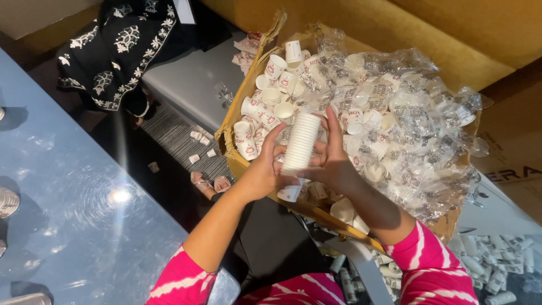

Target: Sorting and stacking paper cups from a large box into smaller plastic sleeves and onto a table.

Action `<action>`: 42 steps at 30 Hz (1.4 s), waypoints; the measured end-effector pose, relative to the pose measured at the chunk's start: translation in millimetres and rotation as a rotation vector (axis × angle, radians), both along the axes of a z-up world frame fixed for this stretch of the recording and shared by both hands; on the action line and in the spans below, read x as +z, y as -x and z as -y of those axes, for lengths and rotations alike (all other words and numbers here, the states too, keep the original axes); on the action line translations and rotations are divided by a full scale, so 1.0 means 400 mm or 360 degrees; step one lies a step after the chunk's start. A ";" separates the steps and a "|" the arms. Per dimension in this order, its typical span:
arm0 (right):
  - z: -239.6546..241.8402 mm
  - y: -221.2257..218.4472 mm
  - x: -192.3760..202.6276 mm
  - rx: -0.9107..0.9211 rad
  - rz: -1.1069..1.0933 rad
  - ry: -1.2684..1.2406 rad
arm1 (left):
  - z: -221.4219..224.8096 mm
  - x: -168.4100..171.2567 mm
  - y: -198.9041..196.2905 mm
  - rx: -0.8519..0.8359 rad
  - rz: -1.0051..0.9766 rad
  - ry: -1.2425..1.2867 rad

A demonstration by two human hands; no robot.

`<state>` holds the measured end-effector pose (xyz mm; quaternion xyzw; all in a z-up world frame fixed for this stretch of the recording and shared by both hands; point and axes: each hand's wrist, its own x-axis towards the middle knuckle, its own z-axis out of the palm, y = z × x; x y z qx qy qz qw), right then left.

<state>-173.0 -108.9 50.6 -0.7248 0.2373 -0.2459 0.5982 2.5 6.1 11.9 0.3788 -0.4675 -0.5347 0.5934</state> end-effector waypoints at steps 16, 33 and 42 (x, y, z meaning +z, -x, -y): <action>0.009 0.040 0.108 0.0014 -0.0268 -0.0134 | 0.042 -0.027 0.069 0.0844 0.0679 0.0218; 0.106 0.201 0.120 -0.0415 0.1150 0.0328 | 0.064 0.177 -0.042 0.1270 0.0521 0.0466; -0.100 -0.043 0.200 0.0286 0.0964 0.0151 | -0.422 0.264 -0.106 0.1604 0.1454 0.0438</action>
